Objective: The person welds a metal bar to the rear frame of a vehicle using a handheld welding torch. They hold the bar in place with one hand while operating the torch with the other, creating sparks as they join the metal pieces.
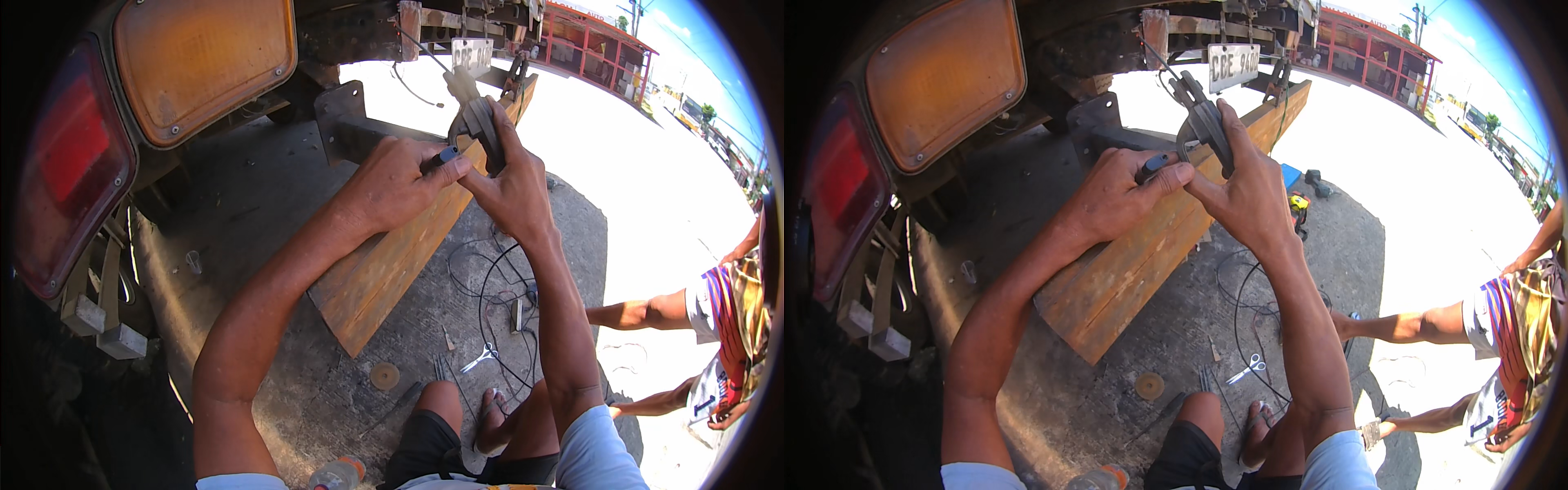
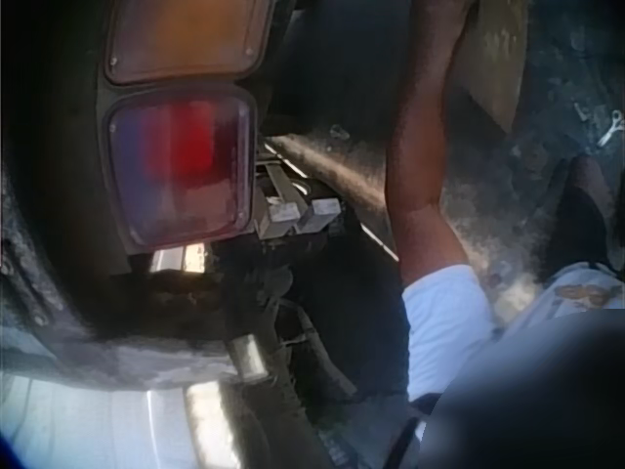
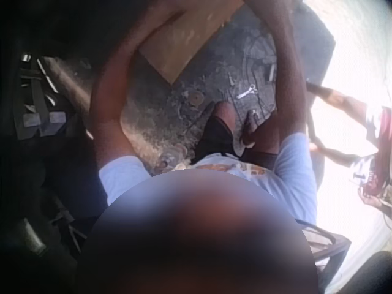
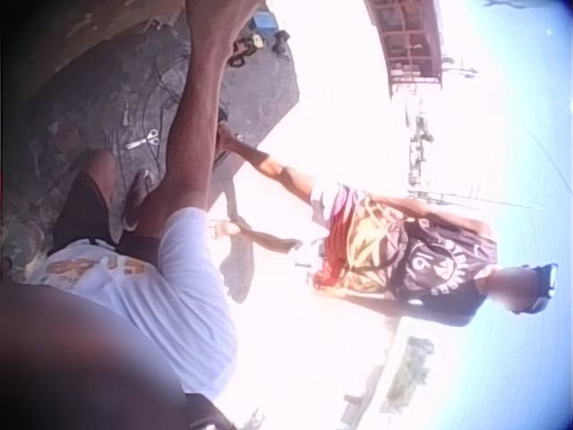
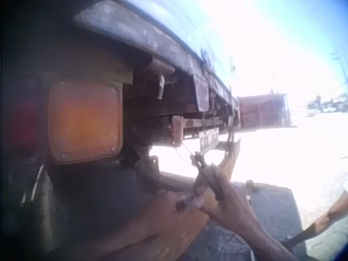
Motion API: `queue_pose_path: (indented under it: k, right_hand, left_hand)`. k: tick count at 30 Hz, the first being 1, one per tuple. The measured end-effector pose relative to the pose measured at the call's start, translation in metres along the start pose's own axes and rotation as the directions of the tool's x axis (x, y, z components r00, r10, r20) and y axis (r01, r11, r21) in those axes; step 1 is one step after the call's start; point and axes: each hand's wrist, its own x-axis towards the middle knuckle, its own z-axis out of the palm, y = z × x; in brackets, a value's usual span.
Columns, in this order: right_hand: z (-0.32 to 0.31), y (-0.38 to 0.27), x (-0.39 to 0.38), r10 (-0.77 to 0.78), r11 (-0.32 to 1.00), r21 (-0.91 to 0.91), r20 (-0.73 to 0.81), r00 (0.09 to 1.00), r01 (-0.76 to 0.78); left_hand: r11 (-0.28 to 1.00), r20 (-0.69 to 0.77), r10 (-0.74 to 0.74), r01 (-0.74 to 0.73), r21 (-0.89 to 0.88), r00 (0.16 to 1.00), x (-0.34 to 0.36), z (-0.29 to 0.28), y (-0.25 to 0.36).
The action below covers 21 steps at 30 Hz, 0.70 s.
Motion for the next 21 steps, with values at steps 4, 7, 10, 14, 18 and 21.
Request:
queue_pose_path:
  k: [4, 7, 10, 14, 18, 21]
  right_hand:
    - [0.0007, 0.0018, -0.0023, 0.008, 1.000, -0.026, 0.001, 1.000, -0.008]
    - [0.0004, 0.0039, -0.0056, 0.013, 1.000, 0.004, 0.002, 1.000, -0.013]
    - [0.0013, 0.0049, -0.0080, 0.007, 1.000, 0.017, -0.006, 1.000, -0.007]
    - [0.0004, 0.0050, -0.0084, -0.004, 1.000, 0.010, -0.004, 1.000, 0.004]
    - [-0.0008, 0.0045, -0.0069, 0.004, 1.000, 0.011, 0.005, 1.000, -0.004]
    - [-0.0008, 0.0048, -0.0062, 0.019, 1.000, -0.003, 0.015, 1.000, -0.019]
  left_hand:
    - [1.000, 0.021, -0.015, 0.015, 0.021, 1.000, 0.0007, -0.0004, -0.0007]
    - [0.998, 0.029, -0.025, 0.023, 0.064, 0.999, 0.0014, 0.0000, -0.0021]
    - [0.996, 0.020, -0.008, 0.006, 0.085, 1.000, 0.0011, 0.0013, -0.0043]
    - [0.996, -0.011, 0.020, -0.019, 0.083, 1.000, 0.0014, 0.0052, -0.0070]
    - [0.996, 0.005, -0.009, 0.009, 0.085, 1.000, 0.0016, 0.0050, -0.0079]
    - [0.996, 0.044, -0.035, 0.031, 0.085, 0.998, 0.0022, 0.0028, -0.0066]
